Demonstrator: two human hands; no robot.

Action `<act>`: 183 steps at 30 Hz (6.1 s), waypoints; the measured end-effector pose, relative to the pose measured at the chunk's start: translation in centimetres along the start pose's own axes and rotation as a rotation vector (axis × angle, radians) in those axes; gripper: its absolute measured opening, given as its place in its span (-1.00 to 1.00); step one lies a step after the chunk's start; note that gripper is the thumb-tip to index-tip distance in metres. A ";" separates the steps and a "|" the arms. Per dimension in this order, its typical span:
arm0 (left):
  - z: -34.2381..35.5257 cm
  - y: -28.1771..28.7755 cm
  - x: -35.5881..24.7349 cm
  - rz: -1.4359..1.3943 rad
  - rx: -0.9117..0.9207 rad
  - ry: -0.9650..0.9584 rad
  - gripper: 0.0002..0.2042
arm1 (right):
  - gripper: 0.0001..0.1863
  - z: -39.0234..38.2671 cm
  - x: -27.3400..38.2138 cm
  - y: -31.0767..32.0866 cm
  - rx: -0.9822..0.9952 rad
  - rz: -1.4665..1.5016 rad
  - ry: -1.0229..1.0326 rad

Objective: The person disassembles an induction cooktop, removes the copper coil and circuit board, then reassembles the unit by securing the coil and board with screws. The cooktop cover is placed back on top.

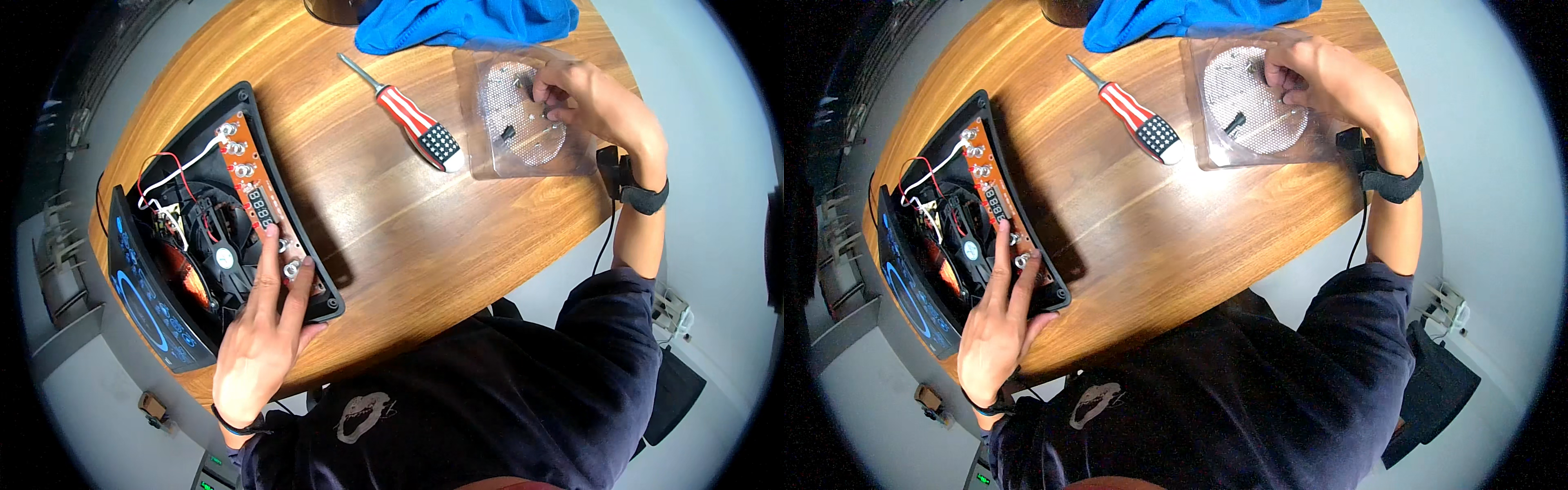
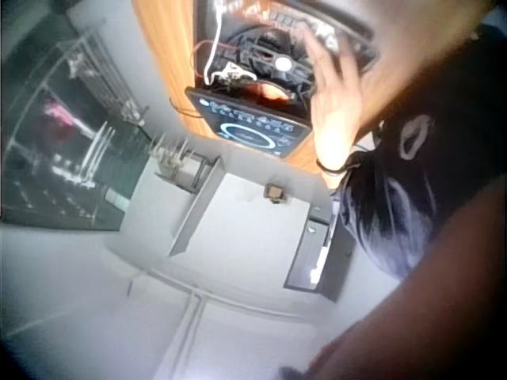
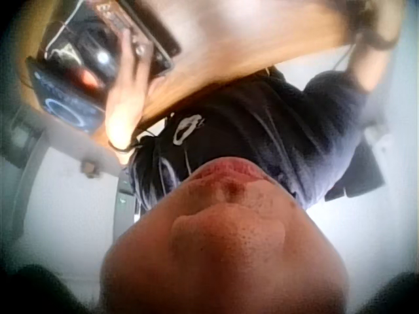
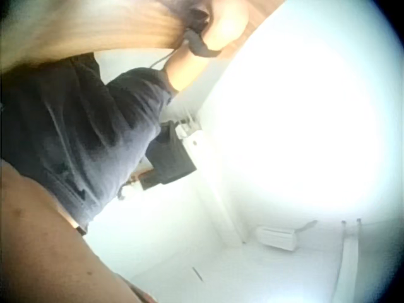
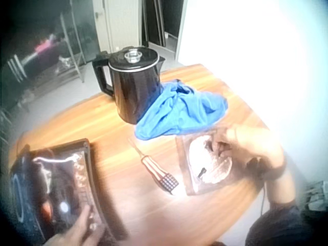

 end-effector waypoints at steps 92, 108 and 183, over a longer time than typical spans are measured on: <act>1.5 4.1 2.6 -0.148 -0.877 0.131 -0.87 | -0.59 7.7 22.1 0.9 -0.079 0.065 0.667; 1.4 4.0 2.4 -0.170 -0.819 0.128 -0.85 | -0.57 7.1 22.6 0.9 -0.094 -0.035 0.655; 0.7 4.2 2.2 -0.165 -0.586 0.085 -0.72 | -0.62 8.3 20.4 0.1 -0.092 0.091 0.670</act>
Point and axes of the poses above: each hand's wrist, its own z-axis towards the middle knuckle, its own y-axis out of the back of the hand, x = y × z, the point moved 3 cm from there along z, towards the middle knuckle, and after that the axes turned 2 degrees about -x, right-handed, at the moved point
